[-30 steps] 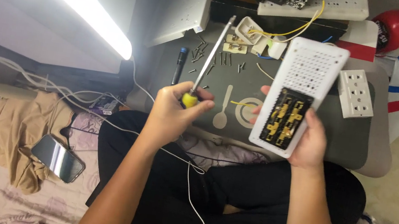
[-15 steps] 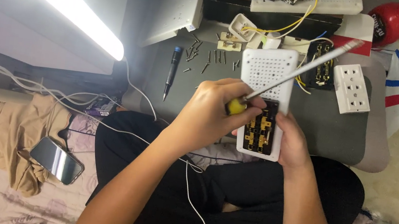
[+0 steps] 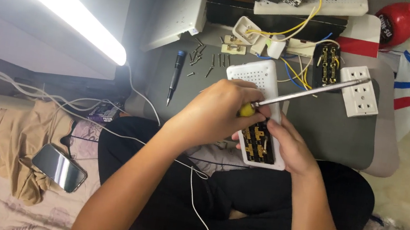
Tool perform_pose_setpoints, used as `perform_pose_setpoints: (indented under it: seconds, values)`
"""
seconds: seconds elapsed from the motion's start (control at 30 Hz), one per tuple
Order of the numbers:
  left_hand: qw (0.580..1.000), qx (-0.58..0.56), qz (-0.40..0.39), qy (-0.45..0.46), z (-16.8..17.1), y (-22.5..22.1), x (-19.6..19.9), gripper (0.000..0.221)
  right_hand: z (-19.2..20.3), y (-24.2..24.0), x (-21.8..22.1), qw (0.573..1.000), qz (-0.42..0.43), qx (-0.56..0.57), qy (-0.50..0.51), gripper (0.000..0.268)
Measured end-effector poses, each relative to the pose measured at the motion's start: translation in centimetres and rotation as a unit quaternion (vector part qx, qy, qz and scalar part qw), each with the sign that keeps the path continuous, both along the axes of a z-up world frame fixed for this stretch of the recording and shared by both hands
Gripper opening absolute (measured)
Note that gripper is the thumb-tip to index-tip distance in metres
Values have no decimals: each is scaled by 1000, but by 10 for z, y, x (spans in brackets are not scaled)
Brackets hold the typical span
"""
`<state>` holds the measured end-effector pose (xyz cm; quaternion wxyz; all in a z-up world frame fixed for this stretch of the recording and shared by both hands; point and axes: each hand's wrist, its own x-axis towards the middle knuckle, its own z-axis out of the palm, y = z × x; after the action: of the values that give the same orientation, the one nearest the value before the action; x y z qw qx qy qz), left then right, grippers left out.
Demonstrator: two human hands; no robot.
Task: Assembling internal components of an electrical panel using a screwdriver and managing wires.
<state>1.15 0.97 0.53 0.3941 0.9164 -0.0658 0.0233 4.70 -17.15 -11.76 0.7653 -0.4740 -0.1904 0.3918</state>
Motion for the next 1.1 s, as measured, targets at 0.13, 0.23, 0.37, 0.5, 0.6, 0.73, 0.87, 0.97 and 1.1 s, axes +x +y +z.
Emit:
perform_pose_setpoints:
  seconds: [0.13,0.23,0.37,0.5,0.6,0.73,0.87,0.97,1.1]
  values:
    - [996,91,11,9,-17,-10,-2,28,-46,-20,24,985,-48,-162,-40,56]
    - [996,89,23,1,-19,-22,-9,24,-12,-30,23,956,-10,-276,-102,58]
    - [998,58,18,13,-23,-19,-17,23,3,-29,21,953,24,-282,-105,58]
    - [998,64,2,22,-20,-14,-20,21,14,-25,23,950,80,-281,-109,57]
    - [996,80,-10,29,-23,-10,-22,21,18,-25,22,944,123,-285,-107,56]
    - [994,102,-17,26,-25,-11,-26,20,20,-26,19,934,182,-291,-102,55]
    - [996,86,-30,18,-22,-6,-26,19,2,-30,30,926,217,-292,-105,55]
    - [996,80,-42,0,-20,-3,-24,18,-43,-42,47,941,213,-253,-71,52]
    - [996,80,-47,-12,-15,-3,-21,17,-11,-31,36,939,173,-282,-95,57]
